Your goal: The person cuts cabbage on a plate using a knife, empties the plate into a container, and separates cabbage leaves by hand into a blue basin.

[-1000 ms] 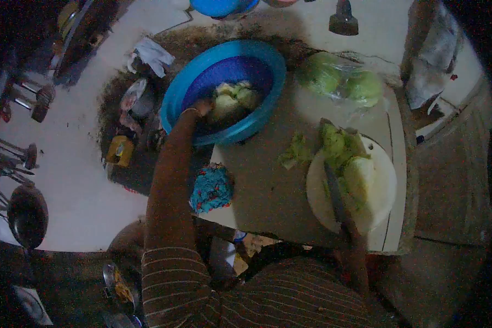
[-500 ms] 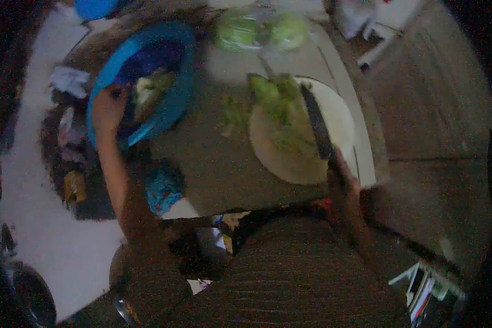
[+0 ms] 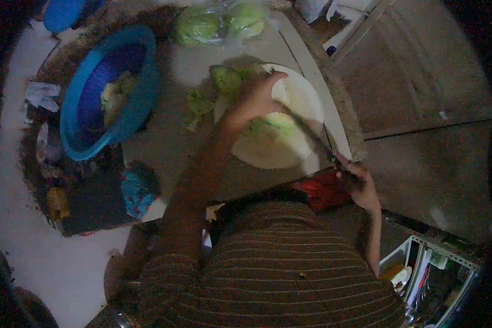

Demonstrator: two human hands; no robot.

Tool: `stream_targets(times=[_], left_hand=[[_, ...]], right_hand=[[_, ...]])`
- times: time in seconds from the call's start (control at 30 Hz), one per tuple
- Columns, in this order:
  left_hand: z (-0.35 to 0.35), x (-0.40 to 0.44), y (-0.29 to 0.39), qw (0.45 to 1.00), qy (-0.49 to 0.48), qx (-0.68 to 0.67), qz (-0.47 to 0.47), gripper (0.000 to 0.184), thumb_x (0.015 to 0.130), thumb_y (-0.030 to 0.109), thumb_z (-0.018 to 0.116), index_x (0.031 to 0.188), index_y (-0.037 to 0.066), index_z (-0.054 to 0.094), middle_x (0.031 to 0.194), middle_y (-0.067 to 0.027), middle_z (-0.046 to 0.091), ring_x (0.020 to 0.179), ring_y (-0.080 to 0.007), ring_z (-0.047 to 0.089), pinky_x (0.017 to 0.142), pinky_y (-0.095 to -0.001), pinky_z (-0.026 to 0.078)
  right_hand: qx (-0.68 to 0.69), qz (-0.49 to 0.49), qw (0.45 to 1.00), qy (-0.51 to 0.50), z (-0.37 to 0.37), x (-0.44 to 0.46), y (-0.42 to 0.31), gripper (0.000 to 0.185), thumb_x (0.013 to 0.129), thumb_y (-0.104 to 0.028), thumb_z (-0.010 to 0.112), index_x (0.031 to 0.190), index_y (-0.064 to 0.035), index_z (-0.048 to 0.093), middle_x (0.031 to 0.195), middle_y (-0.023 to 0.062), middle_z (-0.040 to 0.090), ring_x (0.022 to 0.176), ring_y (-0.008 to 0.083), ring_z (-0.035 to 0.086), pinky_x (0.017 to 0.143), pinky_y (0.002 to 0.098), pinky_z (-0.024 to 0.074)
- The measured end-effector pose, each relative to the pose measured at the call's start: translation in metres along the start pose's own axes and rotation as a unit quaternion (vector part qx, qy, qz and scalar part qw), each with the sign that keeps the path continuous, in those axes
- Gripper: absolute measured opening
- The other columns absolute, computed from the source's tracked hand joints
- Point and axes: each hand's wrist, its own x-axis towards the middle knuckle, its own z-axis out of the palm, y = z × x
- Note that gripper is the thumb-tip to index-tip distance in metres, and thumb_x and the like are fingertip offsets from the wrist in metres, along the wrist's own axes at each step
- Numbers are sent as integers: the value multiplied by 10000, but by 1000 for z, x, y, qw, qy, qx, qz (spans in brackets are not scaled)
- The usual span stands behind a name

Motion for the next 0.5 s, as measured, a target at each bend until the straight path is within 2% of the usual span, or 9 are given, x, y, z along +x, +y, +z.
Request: stream_targets(times=[0.1,0.17,0.23,0.27,0.3,0.37,0.43,0.47,0.5], left_hand=[[-2,21,-19,996,-78,-31,6,774,468,311,852,1131,110,506,1064,-160,564,1030,-329,522,866,-395,421],[-16,31,-15,987,-146,52,28,732,432,285,863,1058,123,522,998,-150,570,966,-326,533,830,-390,430],[-22,31,-12,984,-152,57,66,683,437,257,862,1020,117,534,968,-112,565,951,-293,524,807,-378,427],[-25,32,-10,980,-161,62,102,636,442,230,861,981,111,545,939,-75,560,937,-260,516,785,-367,425],[-28,35,-9,980,-157,66,103,636,442,230,861,981,111,545,939,-75,560,937,-260,516,785,-367,425],[-30,40,-10,962,-261,-30,72,562,458,211,857,930,107,570,899,-42,567,892,-215,531,758,-342,433],[-25,34,-13,970,-233,-46,51,543,471,202,855,928,103,577,903,-37,579,896,-201,541,779,-331,435],[-24,31,-12,975,-212,-62,34,524,485,193,852,926,100,584,907,-31,590,900,-187,550,800,-320,437],[-24,28,-13,976,-206,-59,34,524,485,193,852,926,100,584,907,-31,590,900,-187,550,800,-320,437]], right_hand=[[-34,8,992,-121,-11,2,-19,411,816,-70,581,1223,-107,541,1111,124,611,1016,219,575,900,332,407],[-83,-3,982,-167,-8,8,-17,423,788,-57,598,1204,-123,561,1074,136,625,1008,251,584,904,344,411],[-179,60,964,-190,7,16,12,465,702,-213,685,1158,-246,601,1164,163,548,1071,335,509,974,400,355],[-179,55,964,-188,13,24,22,465,702,-213,685,1158,-246,601,1164,163,548,1071,335,509,974,400,355],[-197,32,959,-201,17,36,32,507,658,-225,703,1153,-256,602,1138,159,558,1056,344,510,970,412,353],[-221,5,951,-218,13,58,32,549,613,-236,720,1149,-267,603,1113,154,568,1040,353,511,965,425,351],[-351,-126,907,-195,5,76,20,515,616,-136,678,1125,-189,617,956,136,615,876,297,579,806,378,445],[-307,-207,914,-167,4,83,19,484,625,-95,657,1102,-171,628,881,140,597,814,303,564,768,382,445],[-310,-212,911,-168,4,94,30,484,625,-95,657,1102,-171,628,881,140,597,814,303,564,768,382,445]])
